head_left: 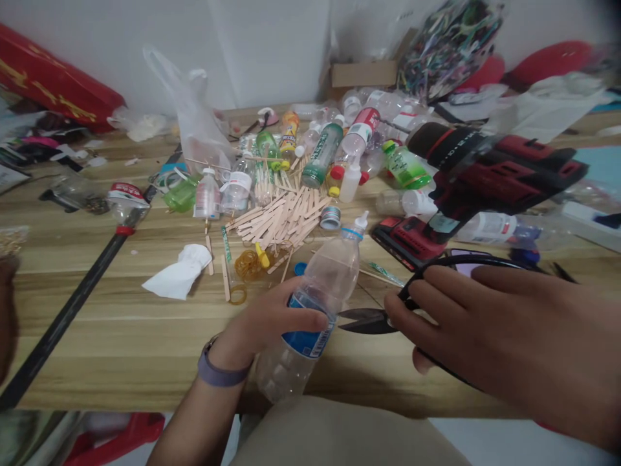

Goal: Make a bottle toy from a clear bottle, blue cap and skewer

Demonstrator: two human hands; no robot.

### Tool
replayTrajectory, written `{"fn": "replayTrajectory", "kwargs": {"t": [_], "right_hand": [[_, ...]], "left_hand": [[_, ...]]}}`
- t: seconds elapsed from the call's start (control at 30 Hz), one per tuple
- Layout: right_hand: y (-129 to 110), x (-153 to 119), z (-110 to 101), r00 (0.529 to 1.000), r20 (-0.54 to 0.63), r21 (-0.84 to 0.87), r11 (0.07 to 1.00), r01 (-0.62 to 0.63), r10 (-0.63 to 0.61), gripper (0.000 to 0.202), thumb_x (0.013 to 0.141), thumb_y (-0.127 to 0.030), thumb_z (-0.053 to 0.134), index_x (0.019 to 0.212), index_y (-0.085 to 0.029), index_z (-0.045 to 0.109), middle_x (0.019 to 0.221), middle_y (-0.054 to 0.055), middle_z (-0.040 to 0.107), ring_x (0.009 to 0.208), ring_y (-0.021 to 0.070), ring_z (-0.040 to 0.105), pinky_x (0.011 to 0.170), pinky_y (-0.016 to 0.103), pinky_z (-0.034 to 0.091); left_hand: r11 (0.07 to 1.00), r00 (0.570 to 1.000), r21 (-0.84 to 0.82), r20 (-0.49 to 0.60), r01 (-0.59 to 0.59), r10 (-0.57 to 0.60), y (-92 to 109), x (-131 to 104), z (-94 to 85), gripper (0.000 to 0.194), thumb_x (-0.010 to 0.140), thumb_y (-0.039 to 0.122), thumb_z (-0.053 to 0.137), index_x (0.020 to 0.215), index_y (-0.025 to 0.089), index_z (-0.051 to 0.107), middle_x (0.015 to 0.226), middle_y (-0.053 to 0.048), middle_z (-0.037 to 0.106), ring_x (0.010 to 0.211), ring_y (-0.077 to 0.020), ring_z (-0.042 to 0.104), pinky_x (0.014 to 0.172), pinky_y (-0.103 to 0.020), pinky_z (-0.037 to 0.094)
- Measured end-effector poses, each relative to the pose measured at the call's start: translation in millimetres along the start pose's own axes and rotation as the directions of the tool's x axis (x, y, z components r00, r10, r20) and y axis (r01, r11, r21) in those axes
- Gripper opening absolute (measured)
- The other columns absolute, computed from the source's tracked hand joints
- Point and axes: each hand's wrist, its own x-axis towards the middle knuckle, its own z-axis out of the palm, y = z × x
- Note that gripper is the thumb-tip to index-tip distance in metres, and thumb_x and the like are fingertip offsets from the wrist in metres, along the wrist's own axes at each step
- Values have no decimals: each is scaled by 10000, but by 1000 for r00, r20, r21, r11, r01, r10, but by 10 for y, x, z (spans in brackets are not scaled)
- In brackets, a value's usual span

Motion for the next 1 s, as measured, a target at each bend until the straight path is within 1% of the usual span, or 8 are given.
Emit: {"fn": "replayTrajectory", "kwargs": {"t": [0.07, 0.17, 0.37, 0.43, 0.57, 0.63, 0.77, 1.0], "right_hand": [[49, 58, -8, 999, -10, -4, 999, 50, -50, 610, 1034, -145, 94, 823, -182, 665, 619, 83, 510, 592, 226, 429, 543, 377, 199], [146, 116, 22, 994, -42, 63, 993, 102, -100, 626, 1088, -351, 125, 802, -189, 657, 629, 68, 531, 590, 213, 444, 528, 351, 220], [292, 107, 109, 979, 20, 216, 957, 193, -202, 421, 940, -592, 581, 828, -193, 658, 660, 23, 546, 589, 199, 468, 519, 341, 260], [297, 100, 117, 978, 26, 304, 933, 191, -209, 437, 934, -610, 576, 880, -187, 676, 673, 18, 558, 582, 194, 474, 522, 341, 269], [260, 87, 137, 985, 60, 463, 878, 117, -163, 620, 1086, -475, 184, 989, -155, 706, 685, 32, 582, 589, 175, 477, 533, 325, 292], [228, 65, 174, 987, 103, 541, 839, 50, -125, 633, 1097, -393, 126, 1043, -149, 707, 712, 43, 601, 612, 167, 491, 548, 310, 321], [126, -15, 296, 991, 134, 674, 735, -74, -23, 481, 1091, -361, 254, 1100, -157, 690, 779, 68, 636, 652, 167, 550, 574, 303, 369], [-170, -105, 497, 981, 50, 802, 578, -150, 185, 501, 925, -625, 555, 1050, -150, 657, 739, 29, 603, 627, 150, 545, 548, 279, 355]], "left_hand": [[997, 999, 70, -29, 16, -14, 16, 0, 5, 501, 601, 455, 838, 991, 175, 699, 869, 10, 661, 809, -177, 569, 749, -293, 433], [999, 999, 40, 21, 31, -32, 9, 0, -2, 539, 572, 465, 845, 1006, 182, 695, 910, -6, 680, 843, -200, 588, 761, -305, 448], [989, 982, -147, 185, 3, 24, -139, 37, -84, 655, 532, 441, 894, 1113, 209, 700, 952, -5, 689, 843, -185, 602, 765, -274, 454], [978, 973, -208, 224, -10, 58, -160, 43, -92, 666, 530, 430, 902, 1128, 219, 699, 986, -7, 689, 880, -188, 606, 795, -277, 455], [961, 970, -276, 229, -15, 81, -142, 33, -67, 665, 513, 402, 912, 1118, 221, 705, 998, -3, 695, 870, -186, 613, 784, -271, 451], [960, 969, -279, 229, -28, 95, -139, 31, -58, 668, 508, 401, 913, 1116, 218, 705, 984, 0, 695, 850, -180, 616, 769, -264, 445], [951, 976, -305, 186, -52, 113, -165, 40, -64, 668, 482, 415, 916, 1084, 212, 710, 956, -6, 699, 834, -188, 616, 743, -268, 458], [926, 969, -334, 106, -176, 223, -170, 47, -29, 675, 517, 449, 905, 1104, 193, 691, 972, -34, 698, 889, -212, 635, 796, -296, 473]]}}
